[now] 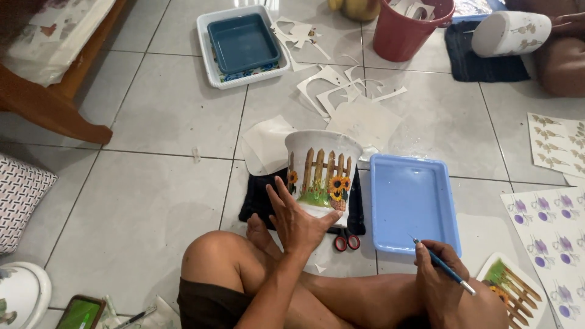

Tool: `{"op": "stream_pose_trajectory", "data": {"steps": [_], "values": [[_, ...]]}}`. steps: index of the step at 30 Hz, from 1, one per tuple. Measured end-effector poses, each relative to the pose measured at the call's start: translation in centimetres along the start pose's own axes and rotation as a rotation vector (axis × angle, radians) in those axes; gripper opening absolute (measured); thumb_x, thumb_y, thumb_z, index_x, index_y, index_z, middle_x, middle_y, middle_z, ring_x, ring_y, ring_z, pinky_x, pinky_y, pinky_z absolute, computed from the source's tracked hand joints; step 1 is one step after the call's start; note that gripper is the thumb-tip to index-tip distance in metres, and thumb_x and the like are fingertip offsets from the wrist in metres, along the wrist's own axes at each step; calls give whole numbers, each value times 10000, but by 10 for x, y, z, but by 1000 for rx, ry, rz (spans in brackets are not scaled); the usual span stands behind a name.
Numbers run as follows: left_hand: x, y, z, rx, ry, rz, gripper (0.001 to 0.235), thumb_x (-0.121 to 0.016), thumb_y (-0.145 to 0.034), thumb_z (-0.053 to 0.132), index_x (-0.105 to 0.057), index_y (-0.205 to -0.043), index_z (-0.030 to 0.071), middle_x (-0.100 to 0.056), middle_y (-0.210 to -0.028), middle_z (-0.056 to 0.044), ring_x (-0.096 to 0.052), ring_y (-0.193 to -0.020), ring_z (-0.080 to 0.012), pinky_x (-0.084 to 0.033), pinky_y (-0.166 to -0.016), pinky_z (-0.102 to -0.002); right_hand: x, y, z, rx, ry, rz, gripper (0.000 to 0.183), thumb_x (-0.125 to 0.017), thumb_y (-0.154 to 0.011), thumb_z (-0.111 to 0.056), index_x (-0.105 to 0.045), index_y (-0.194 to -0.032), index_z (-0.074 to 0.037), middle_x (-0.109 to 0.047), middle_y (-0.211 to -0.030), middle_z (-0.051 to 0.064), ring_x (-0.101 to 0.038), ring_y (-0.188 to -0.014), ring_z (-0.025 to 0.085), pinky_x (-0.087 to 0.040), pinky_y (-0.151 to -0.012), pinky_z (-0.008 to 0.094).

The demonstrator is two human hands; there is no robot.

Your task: The person applies a water-slide decal featuring a fence and sunflowers onto a white ceramic vase. They smooth the decal with a brush, then use a small tool to press the edges and remove air bubbles. The person rotates the vase to work on different sections of the design.

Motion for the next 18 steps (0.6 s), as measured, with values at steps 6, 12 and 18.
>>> {"op": "stream_pose_trajectory", "data": {"steps": [6, 12, 18], "values": [[-12, 5, 4, -79, -119, 81, 1477, -890, -479, 650, -29, -1538, 85, -98, -1587, -262, -190, -1459, -390, -306, -1010, -641, -2, -3, 11, 98, -48, -21, 95, -695, -896, -141, -711, -942, -60, -649, -662, 77, -622, -623, 155, -503, -653, 262], [-5, 6, 7, -24, -103, 3, 1473, -935, -488, 599, -24, -1547, 135, -30, -1606, -227, -165, -1468, -367, -248, -1061, -617, -1, -2, 6, 98, 9, -46, 93, -691, -895, -149, -706, -917, -60, -669, -681, 80, -645, -623, 170, -524, -658, 281], [-10, 13, -8, -248, -134, 224, 1150, -823, -593, 688, -311, -1505, 211, -114, -1591, -226, -271, -1415, -424, -244, -1044, -664, -3, -2, 13, 154, -19, -27, 66, -691, -894, -121, -698, -910, -57, -647, -662, 67, -614, -601, 145, -505, -642, 254]]}}
Point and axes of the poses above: each hand's wrist, its own y-axis away from the middle knuckle, its own x-axis out of the back of the hand, z = x × y, the point moved 3 cm from there along -y, towards the middle knuckle
